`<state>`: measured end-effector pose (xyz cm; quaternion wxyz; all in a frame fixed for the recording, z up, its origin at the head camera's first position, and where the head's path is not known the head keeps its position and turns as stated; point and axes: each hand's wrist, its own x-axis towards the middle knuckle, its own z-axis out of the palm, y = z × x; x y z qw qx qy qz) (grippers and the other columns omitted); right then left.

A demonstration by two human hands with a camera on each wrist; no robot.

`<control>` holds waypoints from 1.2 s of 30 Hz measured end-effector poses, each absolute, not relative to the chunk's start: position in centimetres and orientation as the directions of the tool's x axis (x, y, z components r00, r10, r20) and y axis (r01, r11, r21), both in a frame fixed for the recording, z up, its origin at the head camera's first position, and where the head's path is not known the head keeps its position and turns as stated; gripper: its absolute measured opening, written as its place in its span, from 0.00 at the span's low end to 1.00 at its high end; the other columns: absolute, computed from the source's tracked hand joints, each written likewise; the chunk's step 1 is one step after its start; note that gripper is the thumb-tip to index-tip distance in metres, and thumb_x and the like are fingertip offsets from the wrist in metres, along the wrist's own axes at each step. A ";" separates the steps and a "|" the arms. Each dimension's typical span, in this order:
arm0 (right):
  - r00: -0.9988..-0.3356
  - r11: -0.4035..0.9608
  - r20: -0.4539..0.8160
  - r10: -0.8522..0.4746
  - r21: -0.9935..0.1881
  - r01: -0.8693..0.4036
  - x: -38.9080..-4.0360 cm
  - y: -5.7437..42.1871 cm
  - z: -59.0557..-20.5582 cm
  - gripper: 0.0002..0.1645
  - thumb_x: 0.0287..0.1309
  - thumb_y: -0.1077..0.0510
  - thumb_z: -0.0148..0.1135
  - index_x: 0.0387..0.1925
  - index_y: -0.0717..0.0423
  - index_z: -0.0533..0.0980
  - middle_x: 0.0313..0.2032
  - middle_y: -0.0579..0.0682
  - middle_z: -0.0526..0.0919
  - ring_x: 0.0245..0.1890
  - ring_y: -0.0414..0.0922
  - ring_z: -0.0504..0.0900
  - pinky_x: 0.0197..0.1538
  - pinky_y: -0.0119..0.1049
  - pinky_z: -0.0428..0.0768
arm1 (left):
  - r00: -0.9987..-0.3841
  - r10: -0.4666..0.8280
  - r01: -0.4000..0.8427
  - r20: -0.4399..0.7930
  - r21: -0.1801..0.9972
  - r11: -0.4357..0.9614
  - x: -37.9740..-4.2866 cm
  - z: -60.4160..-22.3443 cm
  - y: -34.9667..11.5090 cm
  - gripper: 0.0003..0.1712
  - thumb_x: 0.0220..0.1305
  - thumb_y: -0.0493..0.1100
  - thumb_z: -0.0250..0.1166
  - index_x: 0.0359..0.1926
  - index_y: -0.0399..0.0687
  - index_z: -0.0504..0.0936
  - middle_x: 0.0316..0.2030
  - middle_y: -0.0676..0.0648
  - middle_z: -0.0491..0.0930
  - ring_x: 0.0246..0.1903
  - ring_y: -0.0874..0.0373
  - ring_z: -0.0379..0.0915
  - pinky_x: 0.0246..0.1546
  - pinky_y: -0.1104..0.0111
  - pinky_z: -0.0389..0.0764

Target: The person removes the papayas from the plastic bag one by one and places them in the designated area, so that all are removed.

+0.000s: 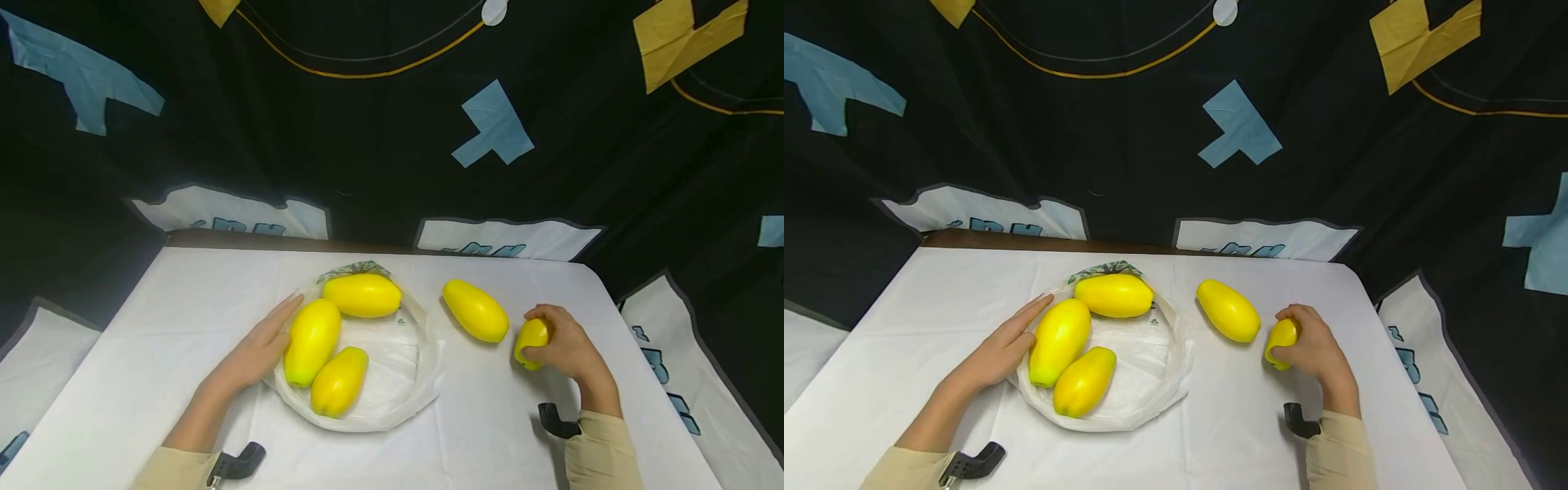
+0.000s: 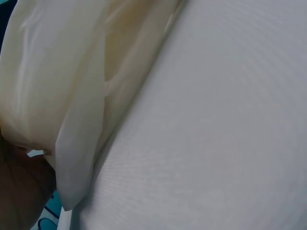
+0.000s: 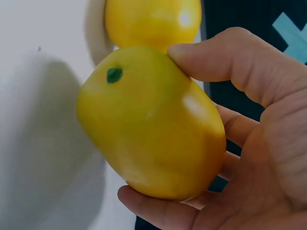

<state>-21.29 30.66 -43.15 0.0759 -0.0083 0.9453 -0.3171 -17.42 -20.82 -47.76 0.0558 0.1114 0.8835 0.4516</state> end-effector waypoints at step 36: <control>-0.997 0.812 -0.034 -0.074 -0.582 -0.040 -21.5 29.6 -43.6 0.43 0.50 0.55 0.69 0.67 0.57 0.64 0.73 0.66 0.50 0.71 0.67 0.46 0.65 0.72 0.27 | -0.971 0.241 0.139 -0.003 0.811 0.569 -17.2 -47.6 -20.7 0.34 0.74 0.39 0.45 0.77 0.53 0.49 0.76 0.46 0.44 0.74 0.45 0.37 0.71 0.44 0.44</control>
